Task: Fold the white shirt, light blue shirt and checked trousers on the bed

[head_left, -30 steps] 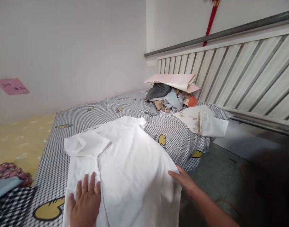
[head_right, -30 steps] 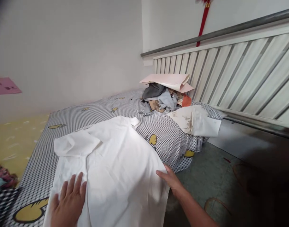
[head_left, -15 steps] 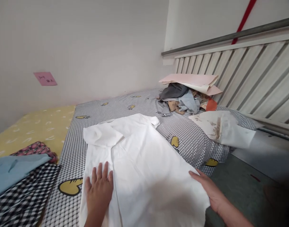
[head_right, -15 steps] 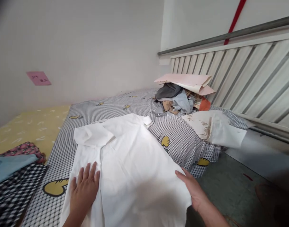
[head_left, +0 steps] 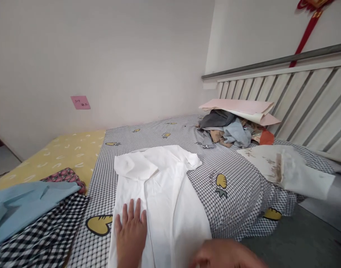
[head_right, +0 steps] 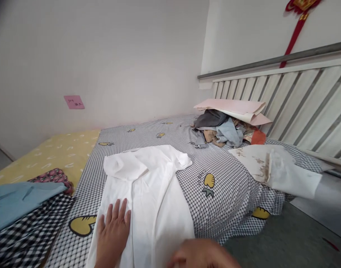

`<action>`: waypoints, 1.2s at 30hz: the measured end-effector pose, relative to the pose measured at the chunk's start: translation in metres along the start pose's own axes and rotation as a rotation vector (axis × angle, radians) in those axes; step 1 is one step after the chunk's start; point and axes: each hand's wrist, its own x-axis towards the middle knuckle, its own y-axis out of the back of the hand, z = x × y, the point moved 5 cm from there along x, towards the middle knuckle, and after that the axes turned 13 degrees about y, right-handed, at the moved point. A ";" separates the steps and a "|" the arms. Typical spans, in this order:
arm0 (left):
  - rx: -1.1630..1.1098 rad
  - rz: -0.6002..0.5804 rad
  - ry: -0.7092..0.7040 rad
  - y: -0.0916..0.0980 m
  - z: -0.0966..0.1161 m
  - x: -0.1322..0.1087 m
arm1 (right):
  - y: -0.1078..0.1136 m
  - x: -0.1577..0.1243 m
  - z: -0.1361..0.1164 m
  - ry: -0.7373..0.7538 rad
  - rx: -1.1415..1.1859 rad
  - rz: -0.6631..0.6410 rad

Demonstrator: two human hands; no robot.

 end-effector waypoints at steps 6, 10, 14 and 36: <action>-0.069 0.100 -0.009 -0.008 -0.002 0.000 | 0.108 0.044 0.028 -0.016 1.082 0.801; -0.091 0.126 -0.016 -0.019 -0.006 0.001 | 0.144 0.090 0.026 0.011 1.103 0.889; -0.095 0.111 0.004 -0.028 -0.009 0.001 | 0.171 0.132 0.029 0.010 1.038 1.043; -0.155 0.119 0.007 -0.026 -0.008 0.000 | 0.071 0.201 -0.072 0.390 -0.043 0.467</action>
